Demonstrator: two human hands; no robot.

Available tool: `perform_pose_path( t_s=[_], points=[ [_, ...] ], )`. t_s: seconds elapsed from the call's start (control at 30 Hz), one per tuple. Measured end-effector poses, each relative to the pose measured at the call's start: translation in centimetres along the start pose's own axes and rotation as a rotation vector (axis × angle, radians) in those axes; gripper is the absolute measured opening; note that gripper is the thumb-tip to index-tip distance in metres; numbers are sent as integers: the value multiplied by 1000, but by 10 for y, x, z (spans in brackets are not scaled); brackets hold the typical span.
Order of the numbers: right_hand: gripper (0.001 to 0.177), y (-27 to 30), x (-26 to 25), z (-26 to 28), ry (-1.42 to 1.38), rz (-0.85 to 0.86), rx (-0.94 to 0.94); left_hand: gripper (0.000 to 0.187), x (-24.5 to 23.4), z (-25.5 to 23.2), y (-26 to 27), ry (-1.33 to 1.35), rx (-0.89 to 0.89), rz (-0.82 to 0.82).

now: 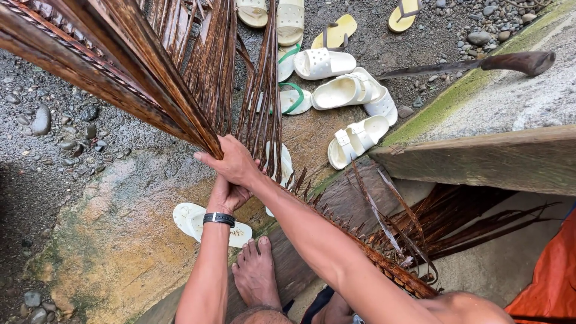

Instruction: The person sits on a low wooden platform and strips the leaflets from a palm frond by hand. They pull the leaflets off the central rachis and place them into a pile, repeating the process for multiple fronds.

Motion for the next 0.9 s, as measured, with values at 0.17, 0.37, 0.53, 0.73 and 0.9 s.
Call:
perform_pose_path(
  t_s=[0.17, 0.37, 0.53, 0.73, 0.9],
  points=[
    [45, 9, 2, -16, 14, -34, 35, 49, -8, -3, -10, -25, 18, -17],
    [49, 3, 12, -35, -132, 2, 154, 52, -29, -10, -27, -62, 42, -56],
    [52, -4, 32, -75, -240, -35, 220, 55, -18, -17, -14, -78, 74, -87],
    [48, 18, 20, -79, -212, -165, 279, 50, -29, -15, -22, -109, 99, -121],
    [49, 30, 10, -74, -259, -233, 358, 45, -36, -32, -34, -125, 146, -179]
  ],
)
Point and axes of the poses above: each hand's wrist, its own y-axis away from the middle knuckle, its own x-axis out of the palm, z = x × y, the point moved 10 cm from there along -y, towards the middle knuckle, and after that the axes turned 5 degrees about y, right-handed, at the moved point
